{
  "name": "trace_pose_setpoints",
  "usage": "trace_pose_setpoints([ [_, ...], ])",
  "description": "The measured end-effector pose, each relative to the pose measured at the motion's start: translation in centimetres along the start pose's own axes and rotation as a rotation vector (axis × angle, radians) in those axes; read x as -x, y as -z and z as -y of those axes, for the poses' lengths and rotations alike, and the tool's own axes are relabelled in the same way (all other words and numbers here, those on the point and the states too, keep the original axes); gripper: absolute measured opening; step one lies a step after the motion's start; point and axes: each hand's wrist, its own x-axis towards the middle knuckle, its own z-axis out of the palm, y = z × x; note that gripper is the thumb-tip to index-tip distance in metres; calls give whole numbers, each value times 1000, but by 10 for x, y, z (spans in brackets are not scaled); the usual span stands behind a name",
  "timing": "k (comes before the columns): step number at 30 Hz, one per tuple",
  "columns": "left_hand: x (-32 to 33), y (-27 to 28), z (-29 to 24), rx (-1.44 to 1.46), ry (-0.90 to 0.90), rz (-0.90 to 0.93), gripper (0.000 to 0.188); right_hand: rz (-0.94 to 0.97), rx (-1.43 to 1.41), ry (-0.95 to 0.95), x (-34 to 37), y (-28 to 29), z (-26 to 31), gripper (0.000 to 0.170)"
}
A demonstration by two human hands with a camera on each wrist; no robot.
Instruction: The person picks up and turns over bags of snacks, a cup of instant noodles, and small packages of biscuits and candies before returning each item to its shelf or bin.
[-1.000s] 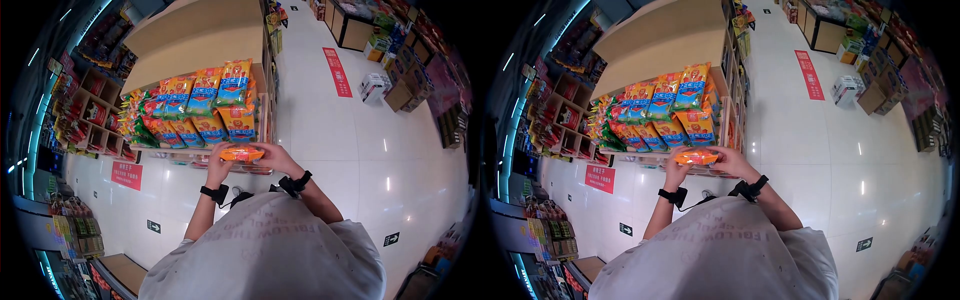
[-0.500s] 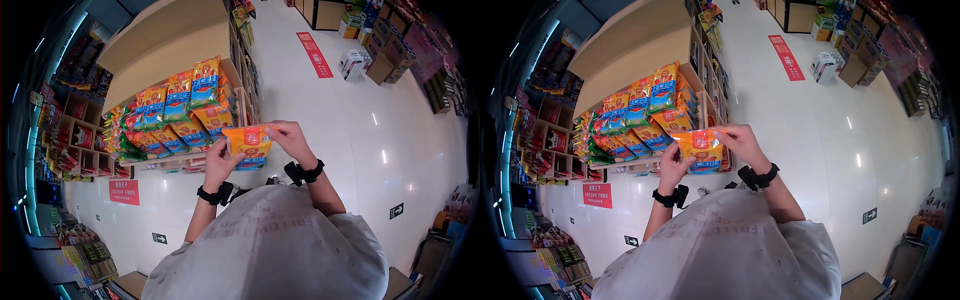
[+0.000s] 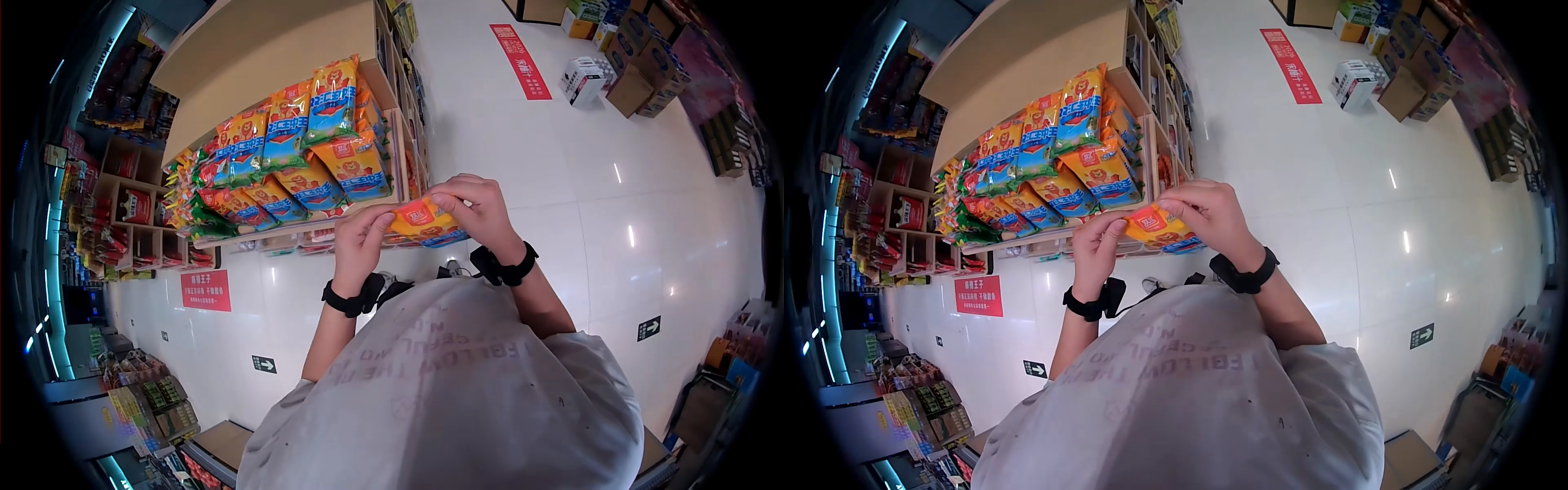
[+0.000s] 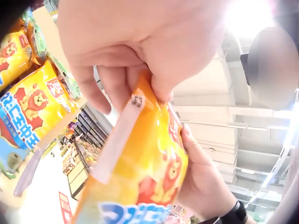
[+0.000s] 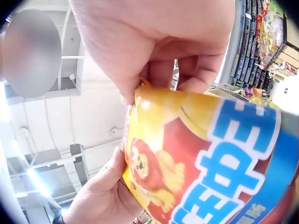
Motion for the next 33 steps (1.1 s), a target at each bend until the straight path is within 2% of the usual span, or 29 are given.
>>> trace_pose_setpoints([
  [4,3,4,-12,19,22,-107,17,19,-94,7,0,-7,-9,16],
  [6,3,10,-19,8,37,-125,18,153,-371,-142,0,-8,-14,30],
  [7,2,15,-17,38,62,-156,20,156,-373,-145,0,-11,-14,30],
  [9,1,23,-16,151,104,-182,24,280,-479,-126,0,-16,-12,52],
  [10,0,23,-17,153,106,-175,24,274,-479,-131,4,-18,-15,52],
  [12,-3,23,-18,287,126,-251,26,594,-545,-459,13,-26,-26,64],
  [14,-4,24,1,277,139,-258,27,606,-565,-457,17,-30,-32,60],
  [16,-4,28,14,283,269,-189,30,654,-468,-481,19,-29,-36,59],
  [20,-6,30,9,464,383,-184,37,591,-456,-463,23,-29,-35,55],
  [22,-9,27,-6,519,396,-159,42,314,-701,-507,22,-32,-30,49],
  [23,-8,30,0,541,420,-58,44,244,-754,-523,20,-28,-28,45],
  [24,-5,29,5,539,420,-58,44,243,-755,-523,18,-24,-26,45],
  [26,3,27,12,490,488,268,45,54,-880,-528,13,-17,-22,45],
  [27,6,14,8,525,396,222,44,41,-907,-534,10,-13,-18,47],
  [30,4,-2,6,531,354,181,39,0,-1010,-554,8,-12,-28,48],
  [32,0,-6,7,527,378,149,36,-50,-1027,-549,9,-15,-28,47],
  [33,-1,-6,12,458,468,232,33,-62,-1033,-575,10,-15,-29,46],
])
